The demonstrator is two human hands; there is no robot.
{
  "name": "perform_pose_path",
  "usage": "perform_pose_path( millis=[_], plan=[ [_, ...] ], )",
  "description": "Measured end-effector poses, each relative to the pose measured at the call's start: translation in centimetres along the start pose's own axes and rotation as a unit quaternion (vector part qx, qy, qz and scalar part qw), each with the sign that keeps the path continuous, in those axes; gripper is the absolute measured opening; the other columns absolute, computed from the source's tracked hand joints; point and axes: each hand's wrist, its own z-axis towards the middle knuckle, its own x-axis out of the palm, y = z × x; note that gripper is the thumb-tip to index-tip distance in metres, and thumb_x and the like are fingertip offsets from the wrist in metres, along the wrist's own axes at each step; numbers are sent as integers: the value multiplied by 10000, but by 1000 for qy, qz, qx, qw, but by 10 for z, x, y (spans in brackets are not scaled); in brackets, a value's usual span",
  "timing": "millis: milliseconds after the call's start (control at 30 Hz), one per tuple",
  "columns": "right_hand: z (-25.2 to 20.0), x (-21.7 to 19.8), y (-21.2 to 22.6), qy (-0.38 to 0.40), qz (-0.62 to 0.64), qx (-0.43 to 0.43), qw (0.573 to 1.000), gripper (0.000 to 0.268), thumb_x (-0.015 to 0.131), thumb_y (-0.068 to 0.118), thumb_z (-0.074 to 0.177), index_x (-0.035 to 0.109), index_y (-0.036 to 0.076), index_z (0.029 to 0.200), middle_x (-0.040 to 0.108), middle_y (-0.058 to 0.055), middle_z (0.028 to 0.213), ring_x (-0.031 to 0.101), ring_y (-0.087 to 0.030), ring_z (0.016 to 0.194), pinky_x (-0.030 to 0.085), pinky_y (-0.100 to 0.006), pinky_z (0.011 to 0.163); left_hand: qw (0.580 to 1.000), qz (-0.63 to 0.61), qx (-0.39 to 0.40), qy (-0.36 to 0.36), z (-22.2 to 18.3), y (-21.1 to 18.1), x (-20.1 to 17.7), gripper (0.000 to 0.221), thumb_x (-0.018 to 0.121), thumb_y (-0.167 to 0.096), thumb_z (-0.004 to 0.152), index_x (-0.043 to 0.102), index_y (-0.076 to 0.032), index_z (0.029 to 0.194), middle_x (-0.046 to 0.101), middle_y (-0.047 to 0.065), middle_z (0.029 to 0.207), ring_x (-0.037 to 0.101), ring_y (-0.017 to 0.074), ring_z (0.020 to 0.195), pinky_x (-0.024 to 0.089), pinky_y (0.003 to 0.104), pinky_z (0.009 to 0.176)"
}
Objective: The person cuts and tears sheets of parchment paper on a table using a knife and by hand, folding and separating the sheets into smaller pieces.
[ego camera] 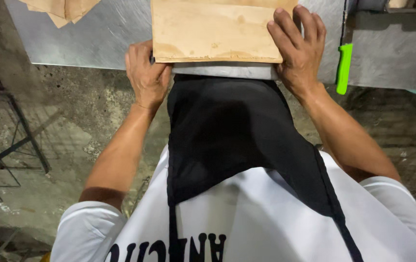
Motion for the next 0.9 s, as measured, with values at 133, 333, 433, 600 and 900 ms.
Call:
perform_pose_path(
  millis=[133,333,433,600,900],
  plan=[
    [-3,3,-3,0,-9,-7,1000,592,681,-65,884,623,71,1456,567,-84,1610,423,-367,1496,302,-553,1233,1000,18,-3,-13,-3,2,7,298,774,-5,854,698,-117,1120,603,85,1225,551,315,1130,438,452,936],
    [-7,7,-2,5,-21,9,1000,654,701,-101,860,627,101,1478,542,-44,1648,408,-346,1522,297,-546,1253,999,-7,-13,-29,-8,4,18,283,727,50,887,666,-74,1134,591,109,1233,548,319,1135,462,459,960],
    [-8,1,-5,35,-13,24,999,697,696,-66,810,627,98,1484,536,-52,1656,394,-356,1530,289,-554,1251,998,-45,-33,-29,-7,0,16,280,696,63,912,680,-60,1164,591,113,1243,542,310,1140,487,443,958],
    [2,-17,5,71,21,19,997,726,656,2,816,613,84,1537,518,-61,1691,373,-371,1566,280,-557,1292,997,-44,-26,-53,2,-6,2,219,724,20,918,665,-56,1114,577,112,1274,544,293,1158,513,406,943],
    [1,-7,14,80,23,30,996,641,733,273,969,561,53,1547,480,-128,1662,309,-425,1556,187,-633,1263,990,-111,-22,-78,18,-14,-12,191,795,-41,932,699,-43,1097,561,94,1268,543,281,1138,513,359,883]
  ],
)
